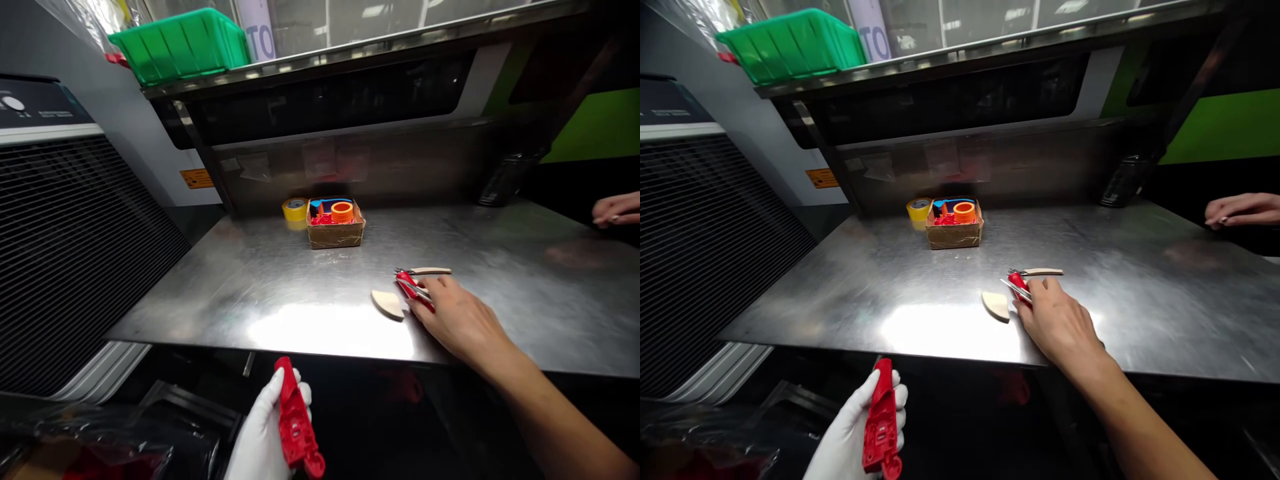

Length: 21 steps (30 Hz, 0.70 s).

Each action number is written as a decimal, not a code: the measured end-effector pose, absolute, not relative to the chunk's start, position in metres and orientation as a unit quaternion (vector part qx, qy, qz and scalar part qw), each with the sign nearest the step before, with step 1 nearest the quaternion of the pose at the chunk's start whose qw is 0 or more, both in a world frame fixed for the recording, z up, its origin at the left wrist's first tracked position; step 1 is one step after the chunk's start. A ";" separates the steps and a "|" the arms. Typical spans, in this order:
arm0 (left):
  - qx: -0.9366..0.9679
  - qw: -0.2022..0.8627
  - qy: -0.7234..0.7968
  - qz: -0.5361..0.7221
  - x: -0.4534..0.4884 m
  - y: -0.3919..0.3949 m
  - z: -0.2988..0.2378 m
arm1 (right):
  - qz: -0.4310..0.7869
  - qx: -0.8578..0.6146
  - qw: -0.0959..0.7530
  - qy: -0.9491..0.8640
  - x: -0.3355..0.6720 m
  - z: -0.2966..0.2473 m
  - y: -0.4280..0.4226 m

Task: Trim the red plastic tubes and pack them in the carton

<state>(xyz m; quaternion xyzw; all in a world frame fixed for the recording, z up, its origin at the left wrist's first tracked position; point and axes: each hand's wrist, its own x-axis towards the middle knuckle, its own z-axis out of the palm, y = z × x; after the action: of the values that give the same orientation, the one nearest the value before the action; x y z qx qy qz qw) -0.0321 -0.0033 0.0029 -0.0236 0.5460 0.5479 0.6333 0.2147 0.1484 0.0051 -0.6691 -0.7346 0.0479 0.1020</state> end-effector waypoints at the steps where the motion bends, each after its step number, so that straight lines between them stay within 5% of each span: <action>1: -0.052 0.624 0.556 0.547 -0.033 -0.004 0.004 | 0.043 -0.674 0.089 -0.732 0.218 0.001 0.149; 9: -0.131 0.564 0.574 0.579 -0.029 -0.010 0.015 | 0.053 -0.672 0.075 -0.734 0.219 -0.006 0.148; 21: -0.115 0.683 0.466 0.551 -0.063 -0.025 -0.016 | 0.063 -0.640 0.158 -0.749 0.215 0.007 0.142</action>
<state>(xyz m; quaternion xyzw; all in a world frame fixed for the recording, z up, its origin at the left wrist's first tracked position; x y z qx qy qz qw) -0.0631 -0.0253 -0.0160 -0.1151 0.4663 0.5509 0.6825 0.2154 0.1420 0.0074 -0.6404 -0.7489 0.0630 0.1583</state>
